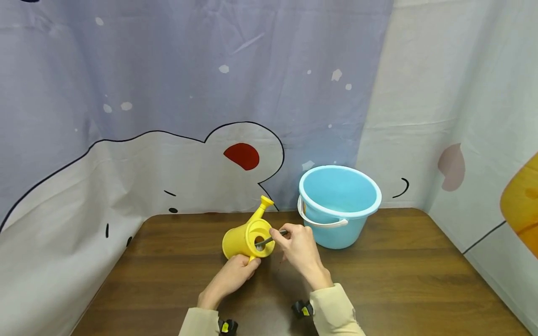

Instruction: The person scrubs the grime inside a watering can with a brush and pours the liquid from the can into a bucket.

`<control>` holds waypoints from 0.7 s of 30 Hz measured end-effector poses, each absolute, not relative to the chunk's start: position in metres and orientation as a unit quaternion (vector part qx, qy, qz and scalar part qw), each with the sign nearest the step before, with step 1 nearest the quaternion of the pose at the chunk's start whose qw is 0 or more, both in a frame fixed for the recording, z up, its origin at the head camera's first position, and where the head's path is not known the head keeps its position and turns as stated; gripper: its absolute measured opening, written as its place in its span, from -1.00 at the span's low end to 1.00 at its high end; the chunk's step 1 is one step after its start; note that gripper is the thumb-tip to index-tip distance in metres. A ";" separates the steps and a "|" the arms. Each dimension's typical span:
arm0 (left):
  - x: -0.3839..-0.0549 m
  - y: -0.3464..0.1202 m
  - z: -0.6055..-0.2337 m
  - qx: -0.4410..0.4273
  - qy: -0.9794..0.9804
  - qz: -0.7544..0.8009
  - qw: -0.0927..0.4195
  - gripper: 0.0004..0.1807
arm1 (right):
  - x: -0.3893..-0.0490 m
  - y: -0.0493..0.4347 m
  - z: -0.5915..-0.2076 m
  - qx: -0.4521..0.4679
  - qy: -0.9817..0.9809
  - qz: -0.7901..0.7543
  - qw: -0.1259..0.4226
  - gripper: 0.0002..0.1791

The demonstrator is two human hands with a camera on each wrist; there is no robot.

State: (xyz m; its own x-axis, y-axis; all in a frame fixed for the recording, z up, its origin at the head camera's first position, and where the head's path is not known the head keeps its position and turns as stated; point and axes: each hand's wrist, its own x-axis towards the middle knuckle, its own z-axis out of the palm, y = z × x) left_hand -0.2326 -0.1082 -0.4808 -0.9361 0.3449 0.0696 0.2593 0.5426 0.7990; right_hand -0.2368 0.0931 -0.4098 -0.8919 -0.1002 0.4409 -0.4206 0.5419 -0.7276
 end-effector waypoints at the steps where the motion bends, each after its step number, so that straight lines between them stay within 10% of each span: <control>1: -0.233 -0.108 -0.481 0.172 0.878 0.445 0.048 -0.46 | -0.237 0.094 -0.409 0.149 -0.860 0.455 0.176 -0.77; 21: -0.232 -0.108 -0.480 0.169 0.878 0.445 0.054 -0.45 | -0.243 0.077 -0.432 0.174 -0.868 0.392 0.251 -0.73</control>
State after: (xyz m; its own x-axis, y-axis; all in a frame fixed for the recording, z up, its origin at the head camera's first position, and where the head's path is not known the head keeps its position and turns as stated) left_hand -0.2321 -0.1080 -0.4797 -0.9368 0.3453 0.0556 0.2488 0.5459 0.8001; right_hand -0.2431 0.0775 -0.4318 -0.8134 -0.1055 0.5720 -0.4988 0.6324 -0.5927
